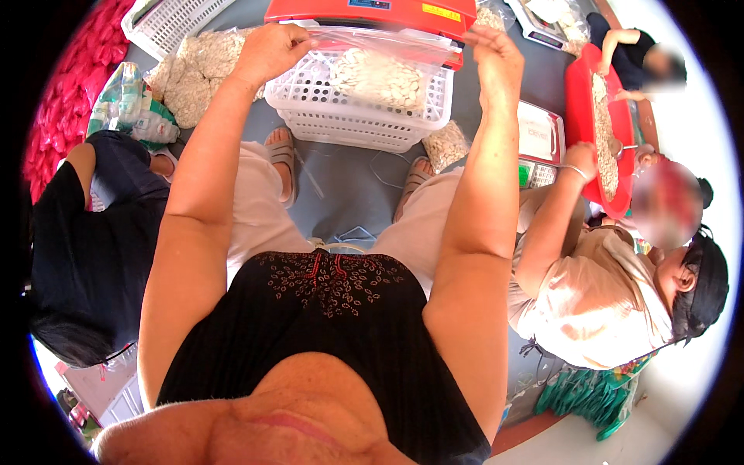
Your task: The person repeatedly scoops white snack pieces from a white plastic basket into clear plastic bags. They place each filled bag into a red vacuum sealer machine to seal it, then remove the sealed package and place it on the floor. The process is repeated continuously throughout the clip.
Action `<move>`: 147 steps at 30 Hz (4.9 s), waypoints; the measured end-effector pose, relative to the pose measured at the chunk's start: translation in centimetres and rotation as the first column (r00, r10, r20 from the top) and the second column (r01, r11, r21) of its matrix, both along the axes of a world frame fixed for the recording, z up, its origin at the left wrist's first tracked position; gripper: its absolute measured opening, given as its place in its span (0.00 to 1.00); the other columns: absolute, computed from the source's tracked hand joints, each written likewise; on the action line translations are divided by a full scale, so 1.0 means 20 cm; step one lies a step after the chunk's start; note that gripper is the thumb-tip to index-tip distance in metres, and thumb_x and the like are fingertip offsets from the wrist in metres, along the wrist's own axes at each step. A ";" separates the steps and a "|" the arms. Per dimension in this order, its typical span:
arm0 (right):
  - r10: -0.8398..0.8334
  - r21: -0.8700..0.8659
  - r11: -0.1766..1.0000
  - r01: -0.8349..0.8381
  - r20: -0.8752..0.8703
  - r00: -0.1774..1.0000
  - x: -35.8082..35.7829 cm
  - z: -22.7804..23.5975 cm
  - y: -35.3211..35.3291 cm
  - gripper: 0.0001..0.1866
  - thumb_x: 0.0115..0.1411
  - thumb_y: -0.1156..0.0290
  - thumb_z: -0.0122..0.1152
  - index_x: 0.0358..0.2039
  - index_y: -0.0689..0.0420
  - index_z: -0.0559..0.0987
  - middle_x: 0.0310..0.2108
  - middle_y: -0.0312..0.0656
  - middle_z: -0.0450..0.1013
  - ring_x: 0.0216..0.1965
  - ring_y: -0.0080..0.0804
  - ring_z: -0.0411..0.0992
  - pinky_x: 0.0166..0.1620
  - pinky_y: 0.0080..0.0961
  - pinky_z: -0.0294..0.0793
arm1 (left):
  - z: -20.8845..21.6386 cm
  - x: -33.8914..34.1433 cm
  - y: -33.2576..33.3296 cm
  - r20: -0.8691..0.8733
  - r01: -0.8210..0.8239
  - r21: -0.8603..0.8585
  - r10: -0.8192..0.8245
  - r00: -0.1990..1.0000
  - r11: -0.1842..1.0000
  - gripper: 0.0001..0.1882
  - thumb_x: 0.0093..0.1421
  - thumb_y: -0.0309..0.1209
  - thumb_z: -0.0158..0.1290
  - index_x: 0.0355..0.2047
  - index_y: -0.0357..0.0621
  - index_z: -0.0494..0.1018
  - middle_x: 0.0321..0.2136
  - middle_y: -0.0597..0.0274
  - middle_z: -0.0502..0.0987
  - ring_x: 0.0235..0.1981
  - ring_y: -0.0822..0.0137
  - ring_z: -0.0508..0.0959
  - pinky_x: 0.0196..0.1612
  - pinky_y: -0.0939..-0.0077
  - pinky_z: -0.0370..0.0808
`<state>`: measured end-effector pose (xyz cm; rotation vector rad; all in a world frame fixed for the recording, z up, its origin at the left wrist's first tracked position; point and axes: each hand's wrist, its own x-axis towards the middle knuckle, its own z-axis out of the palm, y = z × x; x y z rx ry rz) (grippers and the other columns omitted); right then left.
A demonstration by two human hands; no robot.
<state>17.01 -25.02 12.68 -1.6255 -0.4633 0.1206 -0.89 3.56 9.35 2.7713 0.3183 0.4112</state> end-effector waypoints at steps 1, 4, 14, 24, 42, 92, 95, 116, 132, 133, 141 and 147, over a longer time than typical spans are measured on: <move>0.062 -0.028 0.998 -0.063 -0.028 0.998 -0.01 -0.02 -0.02 0.17 0.50 0.86 0.47 0.41 0.65 0.76 0.37 0.44 0.77 0.40 0.28 0.74 0.43 0.20 0.68 | 0.00 0.01 0.00 -0.028 0.000 0.005 0.000 1.000 1.000 0.13 0.56 0.44 0.52 0.32 0.51 0.79 0.24 0.60 0.79 0.30 0.56 0.78 0.35 0.61 0.74; 0.210 -0.132 0.966 -0.221 -0.092 0.973 -0.05 -0.10 -0.01 0.15 0.52 0.81 0.54 0.43 0.63 0.76 0.38 0.41 0.76 0.40 0.25 0.72 0.45 0.20 0.67 | -0.03 0.02 0.02 -0.008 -0.002 -0.003 0.002 1.000 1.000 0.14 0.56 0.44 0.52 0.31 0.50 0.79 0.25 0.59 0.79 0.30 0.56 0.78 0.35 0.61 0.74; 0.076 0.201 0.979 -0.040 -0.174 0.982 -0.13 -0.29 0.03 0.10 0.61 0.72 0.56 0.40 0.62 0.79 0.37 0.38 0.77 0.38 0.23 0.72 0.46 0.20 0.67 | -0.05 0.06 0.05 0.160 0.051 -0.547 0.045 0.986 0.836 0.10 0.56 0.36 0.57 0.36 0.48 0.77 0.33 0.63 0.80 0.38 0.66 0.78 0.42 0.71 0.74; 0.028 0.336 0.938 0.079 -0.302 0.953 -0.11 -0.34 0.09 0.08 0.63 0.73 0.52 0.38 0.63 0.77 0.33 0.37 0.75 0.33 0.20 0.70 0.40 0.19 0.68 | -0.19 0.12 0.05 0.142 0.154 -0.821 -0.066 0.988 0.550 0.14 0.59 0.32 0.54 0.44 0.41 0.77 0.41 0.59 0.78 0.46 0.71 0.74 0.51 0.76 0.69; -0.155 0.335 0.921 0.199 -0.154 0.976 -0.10 -0.38 0.10 0.10 0.64 0.70 0.51 0.34 0.63 0.77 0.28 0.33 0.72 0.29 0.17 0.65 0.34 0.17 0.65 | -0.18 0.13 -0.12 0.448 0.406 -0.892 0.277 0.850 0.197 0.10 0.57 0.28 0.58 0.21 0.46 0.69 0.23 0.69 0.76 0.21 0.78 0.69 0.27 0.84 0.66; -0.430 -0.748 0.513 0.421 0.200 0.880 0.16 -0.73 0.34 0.24 0.55 0.47 0.53 0.38 0.54 0.82 0.43 0.51 0.75 0.45 0.48 0.73 0.49 0.39 0.71 | -0.66 0.35 0.11 -0.153 -0.633 -0.588 0.699 0.698 0.503 0.20 0.51 0.45 0.54 0.36 0.43 0.78 0.37 0.50 0.79 0.40 0.54 0.78 0.44 0.67 0.73; -0.492 -0.755 0.492 0.433 0.169 0.854 0.14 -0.70 0.35 0.26 0.53 0.46 0.54 0.36 0.57 0.82 0.42 0.51 0.75 0.45 0.48 0.74 0.48 0.39 0.71 | -0.60 0.33 0.06 -0.191 -0.569 -0.753 0.719 0.668 0.329 0.19 0.51 0.42 0.54 0.34 0.37 0.78 0.33 0.52 0.79 0.34 0.59 0.78 0.39 0.69 0.74; 0.127 -0.476 0.766 0.432 0.771 0.624 -0.09 -0.54 0.48 0.16 0.51 0.72 0.56 0.43 0.57 0.77 0.47 0.45 0.73 0.53 0.39 0.68 0.54 0.42 0.63 | -0.73 0.34 0.07 -0.118 -0.348 -0.913 0.681 0.723 0.212 0.16 0.49 0.36 0.63 0.35 0.39 0.79 0.26 0.63 0.78 0.24 0.71 0.72 0.30 0.73 0.70; 0.348 -0.721 0.562 0.405 0.651 0.675 -0.21 -0.46 0.55 0.26 0.49 0.76 0.55 0.52 0.49 0.75 0.56 0.42 0.67 0.58 0.39 0.62 0.59 0.39 0.59 | -0.58 0.28 -0.07 -0.236 -0.378 -0.923 0.682 0.692 0.065 0.14 0.50 0.30 0.53 0.32 0.30 0.75 0.33 0.48 0.78 0.38 0.58 0.78 0.40 0.69 0.72; 0.354 -0.740 0.536 0.405 0.633 0.688 -0.22 -0.45 0.55 0.27 0.49 0.76 0.55 0.52 0.49 0.74 0.56 0.41 0.66 0.59 0.40 0.61 0.60 0.40 0.58 | -0.59 0.28 -0.06 -0.218 -0.383 -0.918 0.677 0.703 0.103 0.13 0.50 0.29 0.53 0.33 0.31 0.75 0.33 0.48 0.78 0.38 0.58 0.78 0.40 0.69 0.72; 0.429 -0.691 0.569 0.445 0.712 0.556 -0.16 -0.55 0.58 0.24 0.53 0.74 0.51 0.53 0.57 0.71 0.55 0.48 0.67 0.61 0.41 0.60 0.62 0.43 0.55 | -0.54 0.28 -0.08 -0.266 -0.319 -0.946 0.679 0.684 -0.049 0.17 0.49 0.31 0.55 0.37 0.33 0.74 0.35 0.52 0.77 0.36 0.59 0.76 0.40 0.63 0.71; 0.486 -0.732 0.501 0.462 0.679 0.550 -0.20 -0.53 0.59 0.23 0.54 0.74 0.48 0.52 0.57 0.72 0.51 0.50 0.70 0.55 0.41 0.66 0.59 0.41 0.59 | -0.59 0.30 -0.05 -0.245 -0.232 -0.966 0.680 0.691 -0.112 0.15 0.47 0.30 0.57 0.35 0.34 0.74 0.32 0.56 0.76 0.32 0.61 0.74 0.36 0.62 0.71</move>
